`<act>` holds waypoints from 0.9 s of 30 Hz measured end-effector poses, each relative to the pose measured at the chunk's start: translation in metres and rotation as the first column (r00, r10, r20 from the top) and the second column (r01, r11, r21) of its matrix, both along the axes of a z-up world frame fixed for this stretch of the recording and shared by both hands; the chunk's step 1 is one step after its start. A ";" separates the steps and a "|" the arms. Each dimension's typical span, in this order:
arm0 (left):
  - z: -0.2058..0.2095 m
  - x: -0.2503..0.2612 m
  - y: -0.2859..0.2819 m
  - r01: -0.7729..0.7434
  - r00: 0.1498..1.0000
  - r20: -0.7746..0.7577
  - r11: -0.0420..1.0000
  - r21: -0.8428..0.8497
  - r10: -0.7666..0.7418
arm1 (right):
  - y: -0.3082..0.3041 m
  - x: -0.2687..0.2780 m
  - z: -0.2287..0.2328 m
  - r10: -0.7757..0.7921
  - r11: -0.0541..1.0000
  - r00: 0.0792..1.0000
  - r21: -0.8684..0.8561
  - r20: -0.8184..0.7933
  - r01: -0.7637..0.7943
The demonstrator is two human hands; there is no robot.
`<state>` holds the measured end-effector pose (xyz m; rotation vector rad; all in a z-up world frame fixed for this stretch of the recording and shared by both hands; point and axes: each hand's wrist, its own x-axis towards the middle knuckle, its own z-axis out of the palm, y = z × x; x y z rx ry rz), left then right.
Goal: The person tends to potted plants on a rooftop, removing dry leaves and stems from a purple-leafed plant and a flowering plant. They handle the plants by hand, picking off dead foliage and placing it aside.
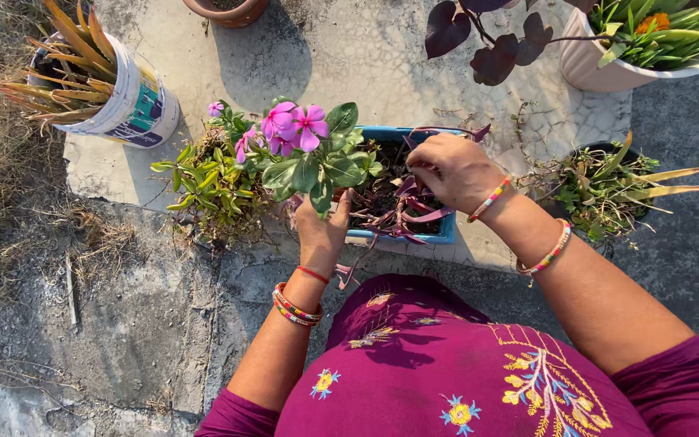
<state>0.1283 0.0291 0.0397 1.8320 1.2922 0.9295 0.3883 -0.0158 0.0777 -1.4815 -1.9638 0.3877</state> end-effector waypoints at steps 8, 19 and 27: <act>-0.032 -0.013 -0.014 -0.149 0.970 -0.182 0.984 0.096 0.164 | 0.060 -0.063 -0.056 0.316 0.948 0.834 -0.186 0.452 -0.258; -0.033 -0.009 -0.032 -0.204 0.978 0.054 0.978 0.050 0.202 | 0.034 -0.006 -0.057 0.152 0.935 0.985 -0.334 0.085 -0.116; 0.001 -0.005 -0.040 -0.190 0.977 0.081 0.980 -0.063 0.195 | 0.072 -0.037 -0.082 0.163 0.931 0.967 -0.354 0.197 -0.085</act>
